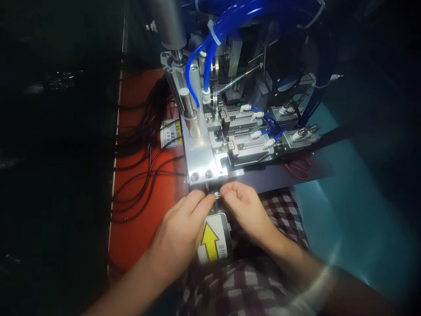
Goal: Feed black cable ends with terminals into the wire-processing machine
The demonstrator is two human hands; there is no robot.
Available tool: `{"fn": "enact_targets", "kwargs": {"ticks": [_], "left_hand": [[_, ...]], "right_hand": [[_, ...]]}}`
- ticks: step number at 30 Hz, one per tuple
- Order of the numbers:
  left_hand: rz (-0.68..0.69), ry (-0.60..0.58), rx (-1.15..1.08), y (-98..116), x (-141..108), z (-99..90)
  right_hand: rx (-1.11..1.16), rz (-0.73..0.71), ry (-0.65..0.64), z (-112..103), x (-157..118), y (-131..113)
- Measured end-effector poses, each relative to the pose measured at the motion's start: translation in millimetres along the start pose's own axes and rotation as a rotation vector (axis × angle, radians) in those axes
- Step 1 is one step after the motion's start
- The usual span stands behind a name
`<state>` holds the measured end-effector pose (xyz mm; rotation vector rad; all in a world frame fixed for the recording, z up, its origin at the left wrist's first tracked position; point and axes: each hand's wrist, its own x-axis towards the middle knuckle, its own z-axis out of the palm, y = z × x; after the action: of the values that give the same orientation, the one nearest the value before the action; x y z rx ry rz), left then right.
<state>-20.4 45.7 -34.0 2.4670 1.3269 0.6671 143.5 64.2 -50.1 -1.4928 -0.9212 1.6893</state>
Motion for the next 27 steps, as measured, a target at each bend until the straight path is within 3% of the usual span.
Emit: {"fn": "enact_targets", "kwargs": {"ticks": [2, 4, 10, 13, 21, 27], "left_hand": [[-0.016, 0.002, -0.017, 0, -1, 0.1], [-0.03, -0.023, -0.026, 0, -1, -1.3], [-0.032, -0.068, 0.153, 4, 1, -8.9], [0.016, -0.056, 0.196, 2, 0, -7.7], [0.01, -0.074, 0.061, -6, -7, -2.3], [-0.01, -0.088, 0.041, -6, -6, -1.4]], "right_hand": [[0.047, 0.078, -0.077, -5, 2, -1], [0.05, 0.067, -0.111, -10, 3, 1], [-0.025, -0.143, -0.037, -4, -1, 12], [0.012, -0.182, 0.013, 2, -3, 12], [0.009, -0.185, 0.04, 7, -4, 9], [0.142, -0.086, 0.027, 1, -1, 13]]}}
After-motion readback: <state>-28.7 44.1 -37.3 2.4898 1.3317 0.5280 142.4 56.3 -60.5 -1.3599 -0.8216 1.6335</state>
